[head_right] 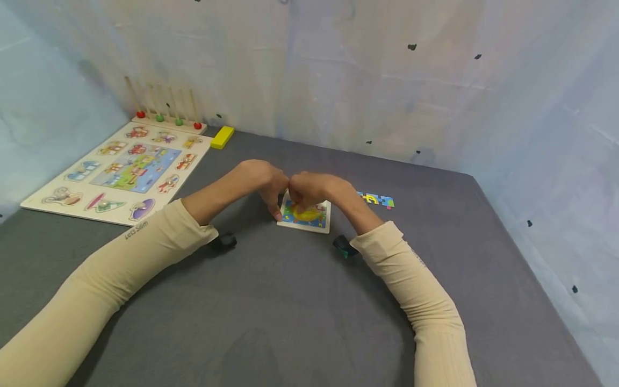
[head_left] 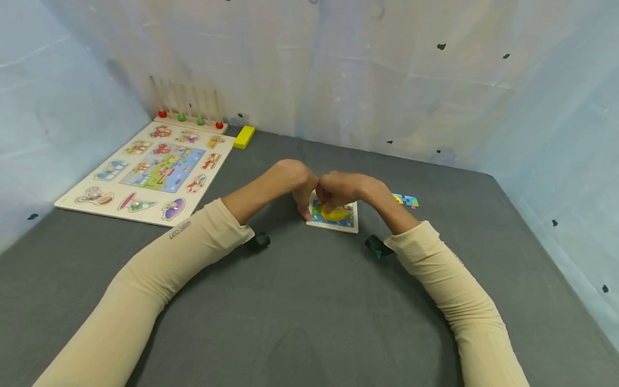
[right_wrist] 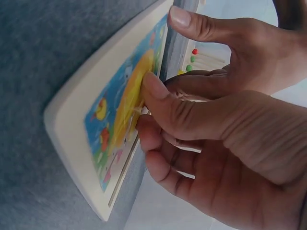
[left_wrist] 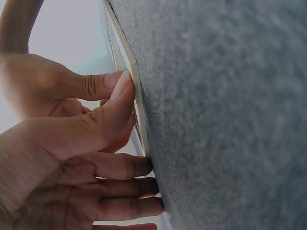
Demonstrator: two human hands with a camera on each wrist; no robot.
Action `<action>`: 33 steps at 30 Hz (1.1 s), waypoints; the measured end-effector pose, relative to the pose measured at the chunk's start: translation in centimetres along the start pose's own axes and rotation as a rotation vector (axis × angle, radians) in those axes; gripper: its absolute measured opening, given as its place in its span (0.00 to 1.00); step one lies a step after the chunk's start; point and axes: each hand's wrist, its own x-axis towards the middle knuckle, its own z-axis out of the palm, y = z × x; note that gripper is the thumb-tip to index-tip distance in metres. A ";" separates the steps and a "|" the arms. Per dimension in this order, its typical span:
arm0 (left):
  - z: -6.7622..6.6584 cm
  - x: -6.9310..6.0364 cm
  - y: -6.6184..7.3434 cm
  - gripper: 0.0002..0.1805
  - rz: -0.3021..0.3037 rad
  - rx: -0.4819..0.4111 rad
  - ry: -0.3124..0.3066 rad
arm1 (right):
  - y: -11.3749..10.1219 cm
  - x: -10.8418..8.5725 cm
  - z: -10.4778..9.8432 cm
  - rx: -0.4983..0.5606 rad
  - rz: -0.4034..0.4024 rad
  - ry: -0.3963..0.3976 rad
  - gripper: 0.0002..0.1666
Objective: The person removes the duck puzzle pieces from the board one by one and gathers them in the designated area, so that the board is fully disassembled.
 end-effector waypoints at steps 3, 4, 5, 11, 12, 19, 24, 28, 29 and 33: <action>-0.2 -0.1 0.0 0.52 -0.001 0.003 -0.001 | 0.0 -0.1 -0.2 -0.005 -0.005 -0.006 0.06; -0.2 -0.1 0.0 0.52 0.000 0.002 -0.005 | 0.0 -0.1 -0.2 -0.009 -0.009 -0.006 0.06; -0.3 0.0 0.0 0.52 -0.001 0.006 -0.005 | 0.1 -0.1 -0.2 -0.010 -0.012 -0.004 0.05; -0.1 -0.1 -0.1 0.52 -0.013 0.011 0.003 | 0.3 0.1 -0.1 0.006 -0.030 0.021 0.08; -0.1 -0.1 -0.1 0.52 -0.015 0.005 0.003 | 0.4 0.1 -0.1 0.014 -0.032 0.021 0.09; -0.3 -0.1 0.4 0.52 -0.033 -0.004 -0.009 | 1.0 -0.2 -0.5 0.069 -0.075 -0.008 0.09; -0.4 0.0 0.9 0.49 -0.041 0.035 -0.011 | 1.5 -1.1 -1.0 0.110 -0.140 0.005 0.07; -0.5 0.1 1.0 0.46 -0.032 0.068 -0.023 | 2.1 -2.3 -1.9 0.134 -0.144 0.024 0.08; -0.5 0.1 1.0 0.46 -0.028 0.075 -0.022 | 2.3 -2.7 -2.1 0.141 -0.142 0.028 0.08; -0.6 0.2 0.7 0.52 -0.015 0.080 -0.026 | 3.2 -4.6 -3.2 0.170 -0.120 0.026 0.07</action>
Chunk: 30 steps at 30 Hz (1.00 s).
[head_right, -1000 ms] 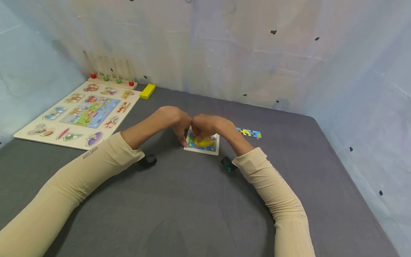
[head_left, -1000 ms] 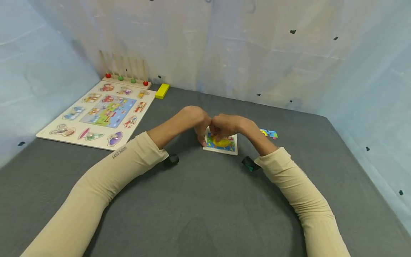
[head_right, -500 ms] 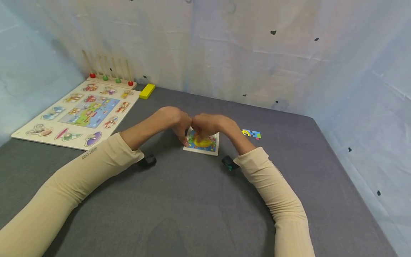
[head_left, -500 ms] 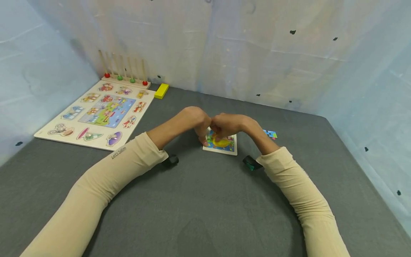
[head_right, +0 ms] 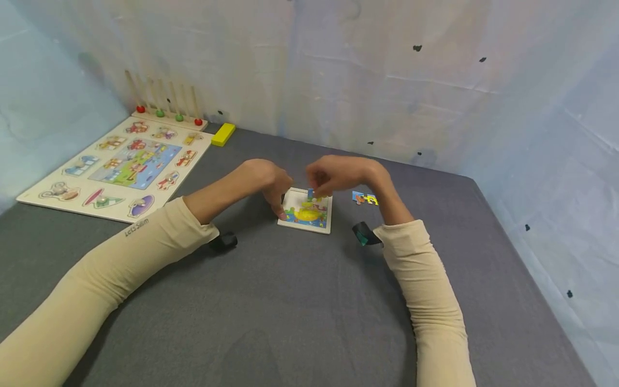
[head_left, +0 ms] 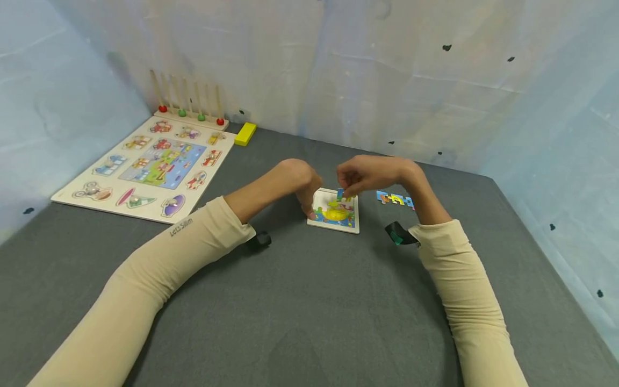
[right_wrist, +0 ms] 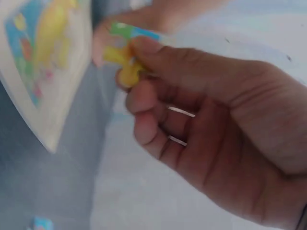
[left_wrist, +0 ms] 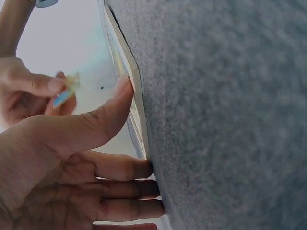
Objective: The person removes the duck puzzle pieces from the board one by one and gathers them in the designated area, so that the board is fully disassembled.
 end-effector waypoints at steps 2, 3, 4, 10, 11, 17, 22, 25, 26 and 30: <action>-0.1 0.0 -0.1 0.56 0.008 -0.001 -0.004 | 0.6 -1.4 -0.5 0.011 0.041 -0.006 0.06; -0.1 0.1 -0.1 0.57 0.013 -0.003 -0.007 | 0.9 -2.0 -0.6 0.020 0.068 -0.019 0.06; -0.1 0.1 -0.1 0.58 0.016 -0.007 -0.009 | 1.3 -2.6 -0.8 0.024 0.100 -0.035 0.06; 0.1 0.1 -0.2 0.54 0.029 -0.018 -0.003 | 3.8 -4.7 -0.8 0.050 0.269 -0.194 0.05; 0.1 0.1 -0.2 0.54 0.029 -0.019 -0.002 | 4.2 -4.7 -0.8 0.053 0.291 -0.214 0.05; 0.2 0.1 -0.2 0.52 0.038 -0.019 0.001 | 5.1 -4.5 -0.3 0.053 0.463 -0.244 0.11; 0.1 -0.1 -0.1 0.52 0.034 -0.021 0.001 | 4.8 -4.4 -0.1 -0.022 0.613 -0.245 0.09; 0.1 -0.1 -0.1 0.53 0.032 -0.022 -0.002 | 4.9 -4.2 0.2 -0.042 0.669 -0.252 0.08; 0.1 -0.1 -0.1 0.53 0.033 -0.022 0.000 | 5.0 -4.0 0.3 -0.044 0.684 -0.255 0.07; 0.1 -0.1 -0.2 0.53 0.031 -0.030 -0.002 | 5.0 -3.0 0.8 -0.050 0.735 -0.277 0.09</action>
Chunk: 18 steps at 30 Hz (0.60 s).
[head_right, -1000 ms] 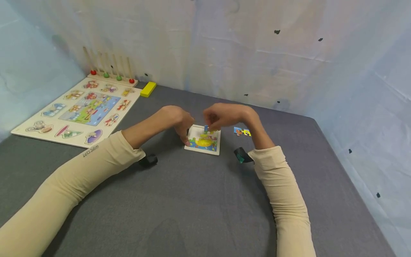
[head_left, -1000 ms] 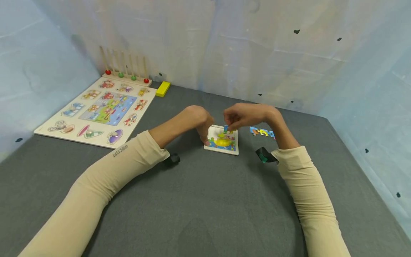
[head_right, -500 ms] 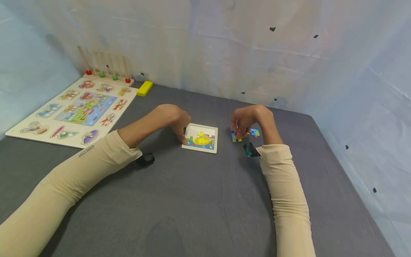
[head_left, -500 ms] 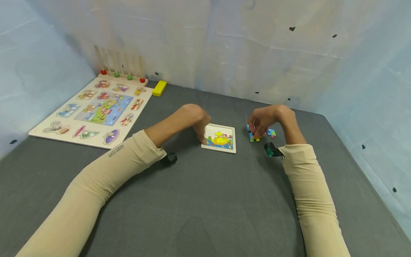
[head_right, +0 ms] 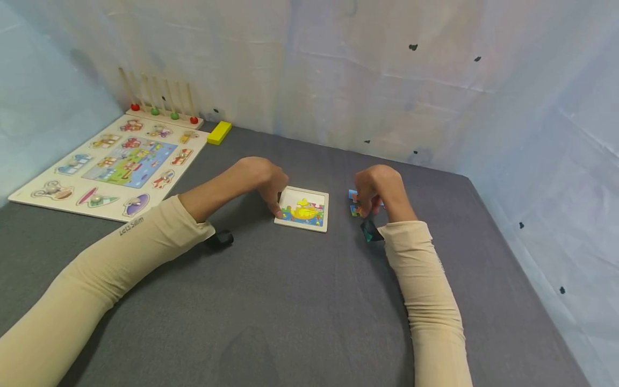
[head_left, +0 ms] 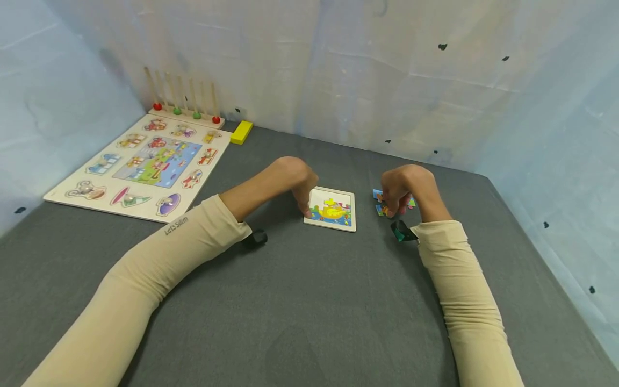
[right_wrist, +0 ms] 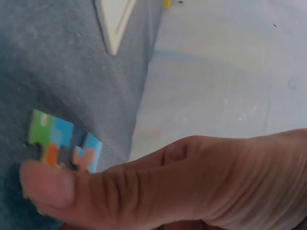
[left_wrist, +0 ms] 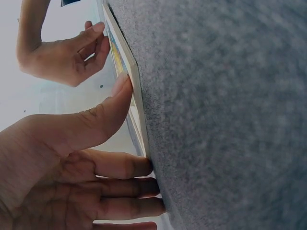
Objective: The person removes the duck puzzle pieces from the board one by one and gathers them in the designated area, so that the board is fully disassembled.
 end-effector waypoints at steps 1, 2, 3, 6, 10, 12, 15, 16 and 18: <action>0.0 0.0 0.0 0.53 0.000 0.001 0.000 | -0.2 0.2 0.0 -0.007 0.010 -0.005 0.09; 0.0 0.0 0.0 0.53 -0.001 0.005 0.000 | -0.5 0.3 0.1 -0.013 0.019 -0.007 0.10; 0.0 0.0 0.0 0.53 -0.001 0.008 -0.003 | -0.6 0.3 0.1 -0.018 0.021 -0.009 0.10; 0.0 0.0 0.0 0.52 -0.001 0.018 -0.003 | -0.9 0.4 0.1 -0.031 0.020 -0.001 0.09; 0.0 0.0 0.1 0.52 -0.002 0.012 0.001 | -0.6 0.2 0.2 0.000 0.017 0.021 0.13; 0.0 0.0 0.1 0.52 -0.005 0.012 0.001 | -0.4 0.1 0.2 0.022 0.012 0.027 0.14; 0.0 0.0 0.1 0.51 -0.012 0.014 -0.001 | -0.2 0.1 0.2 0.040 -0.003 0.027 0.13; 0.0 0.0 0.1 0.51 -0.013 0.015 -0.001 | -0.2 0.1 0.2 0.040 -0.004 0.029 0.11; 0.0 0.0 0.1 0.51 -0.015 0.012 0.000 | -0.1 0.1 0.1 0.039 -0.005 0.031 0.10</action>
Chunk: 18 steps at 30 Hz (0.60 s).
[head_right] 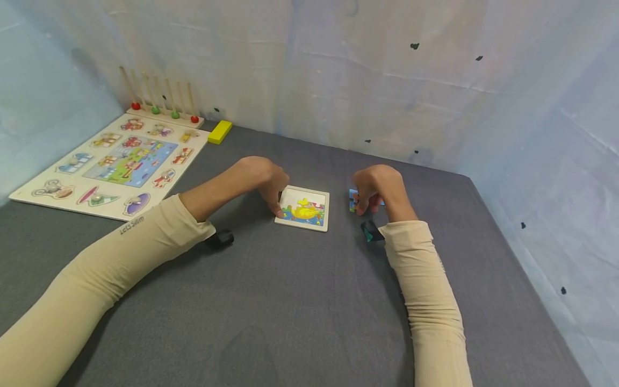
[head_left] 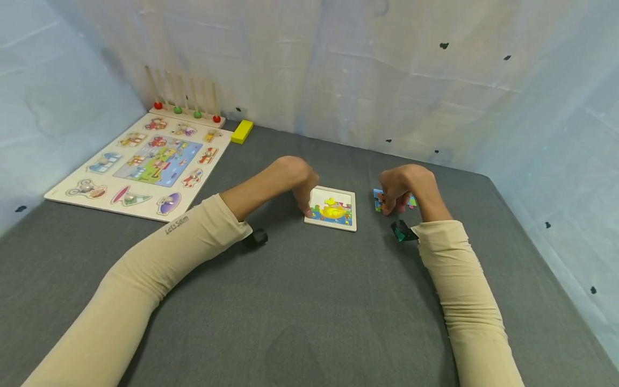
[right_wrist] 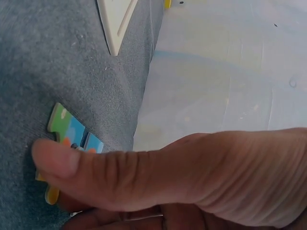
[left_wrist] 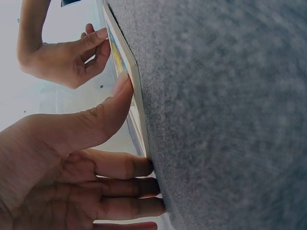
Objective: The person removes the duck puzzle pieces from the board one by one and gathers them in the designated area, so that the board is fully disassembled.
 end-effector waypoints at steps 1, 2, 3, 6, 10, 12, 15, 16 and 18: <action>0.0 0.0 0.0 0.51 0.000 0.000 0.000 | 0.0 0.0 0.0 0.000 -0.001 0.001 0.10; 0.0 0.0 0.0 0.51 0.001 -0.001 0.000 | 0.0 0.0 0.0 0.000 -0.001 0.002 0.11; 0.0 0.0 0.0 0.51 0.001 0.000 0.002 | 0.0 0.0 -0.1 -0.001 -0.002 0.003 0.11; 0.1 0.0 -0.1 0.51 0.000 -0.001 0.000 | 0.0 0.1 -0.1 0.001 -0.003 0.003 0.12; 0.0 0.0 0.0 0.52 -0.001 0.002 -0.003 | 0.1 0.1 -0.1 0.004 0.004 0.005 0.13; 0.0 0.0 0.0 0.52 -0.002 0.004 -0.005 | 0.2 0.1 -0.1 0.006 0.009 0.009 0.14; 0.0 0.1 0.0 0.53 0.003 0.009 -0.009 | 0.3 0.2 -0.1 0.013 0.016 0.014 0.14; -0.1 0.0 0.0 0.53 0.003 0.009 -0.010 | 0.3 0.2 -0.1 0.016 0.019 0.015 0.14; -0.1 0.1 0.0 0.54 0.006 0.012 -0.010 | 0.4 0.2 -0.1 0.025 0.020 0.013 0.15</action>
